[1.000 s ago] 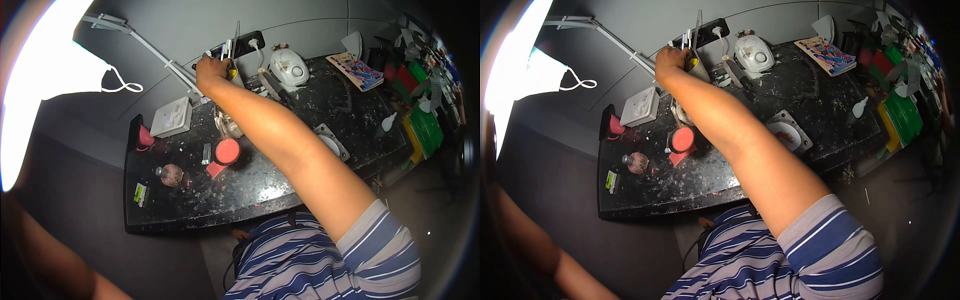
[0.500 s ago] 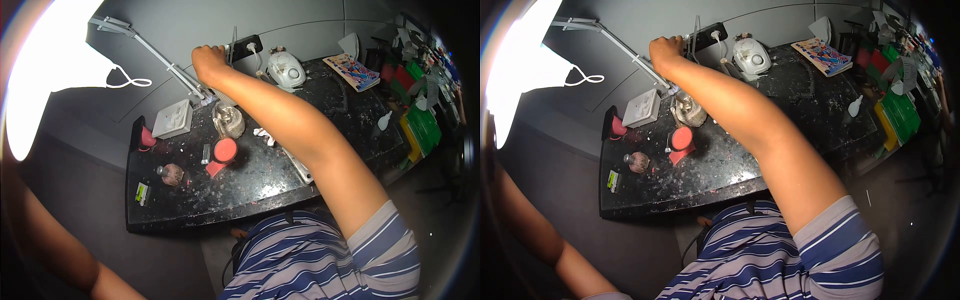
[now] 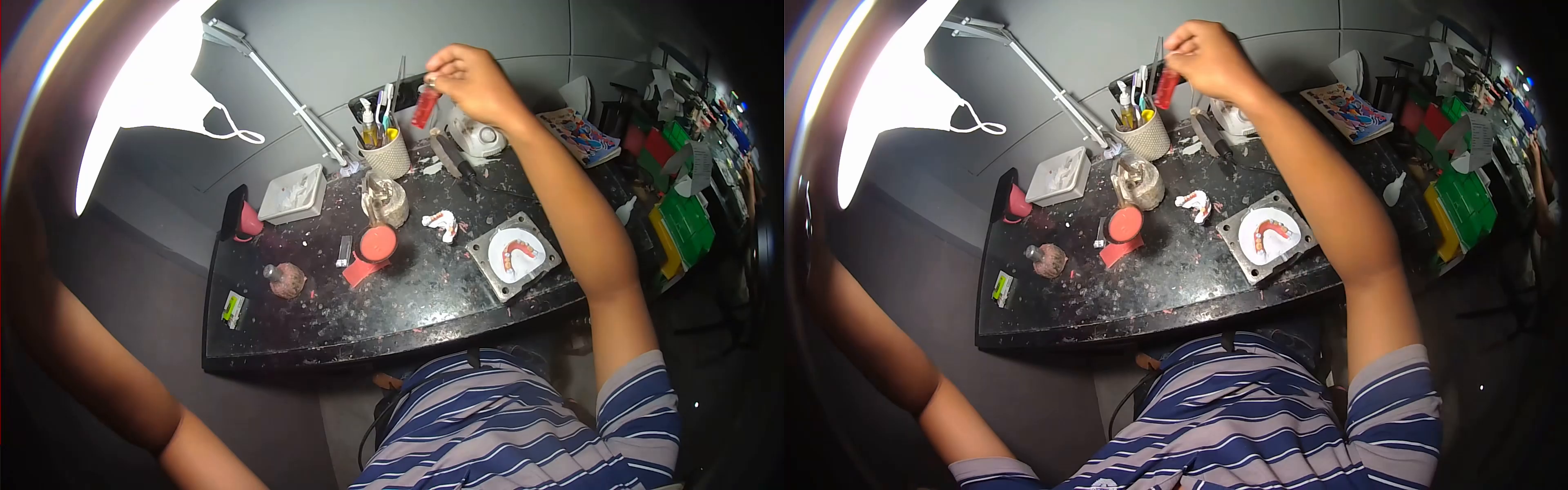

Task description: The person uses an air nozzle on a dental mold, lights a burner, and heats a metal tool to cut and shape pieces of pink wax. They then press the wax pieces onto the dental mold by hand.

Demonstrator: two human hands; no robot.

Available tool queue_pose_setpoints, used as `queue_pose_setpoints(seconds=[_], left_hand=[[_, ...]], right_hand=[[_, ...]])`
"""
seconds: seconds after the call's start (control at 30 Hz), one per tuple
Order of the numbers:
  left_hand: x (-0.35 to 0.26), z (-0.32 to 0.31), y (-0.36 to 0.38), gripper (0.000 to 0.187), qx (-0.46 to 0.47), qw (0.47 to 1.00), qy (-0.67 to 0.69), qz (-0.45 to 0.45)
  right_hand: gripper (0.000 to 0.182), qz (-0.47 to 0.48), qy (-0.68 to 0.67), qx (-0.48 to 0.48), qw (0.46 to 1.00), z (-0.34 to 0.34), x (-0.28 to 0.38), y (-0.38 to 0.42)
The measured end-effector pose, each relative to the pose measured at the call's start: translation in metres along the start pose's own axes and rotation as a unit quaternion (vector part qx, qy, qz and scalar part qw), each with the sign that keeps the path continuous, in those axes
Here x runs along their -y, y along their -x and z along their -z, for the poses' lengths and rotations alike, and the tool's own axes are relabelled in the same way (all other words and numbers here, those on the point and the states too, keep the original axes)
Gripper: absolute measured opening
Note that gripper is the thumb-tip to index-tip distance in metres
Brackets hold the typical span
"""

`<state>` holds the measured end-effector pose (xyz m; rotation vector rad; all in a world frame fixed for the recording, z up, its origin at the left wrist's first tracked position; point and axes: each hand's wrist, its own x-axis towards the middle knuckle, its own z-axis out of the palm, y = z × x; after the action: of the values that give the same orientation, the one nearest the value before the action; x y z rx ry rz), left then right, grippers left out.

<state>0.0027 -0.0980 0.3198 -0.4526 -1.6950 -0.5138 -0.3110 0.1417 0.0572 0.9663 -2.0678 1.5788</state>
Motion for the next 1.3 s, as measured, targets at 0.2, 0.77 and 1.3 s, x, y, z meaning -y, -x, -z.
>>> queue_pose_setpoints(seconds=[0.2,0.77,1.3], left_hand=[[0.123,0.056,0.043,0.034,-0.268,0.945,0.019,0.187],[0.272,-0.253,0.324,0.056,0.31,0.662,0.214,0.649],[0.347,-0.274,0.381,0.047,0.364,0.802,0.135,0.454]], right_hand=[[0.021,-0.091,-0.104,-0.083,0.987,0.053,-0.018,0.049],[0.015,-0.177,-0.181,-0.104,0.962,0.08,-0.071,0.111],[0.018,-0.19,-0.156,-0.011,0.969,0.083,-0.055,0.118]])
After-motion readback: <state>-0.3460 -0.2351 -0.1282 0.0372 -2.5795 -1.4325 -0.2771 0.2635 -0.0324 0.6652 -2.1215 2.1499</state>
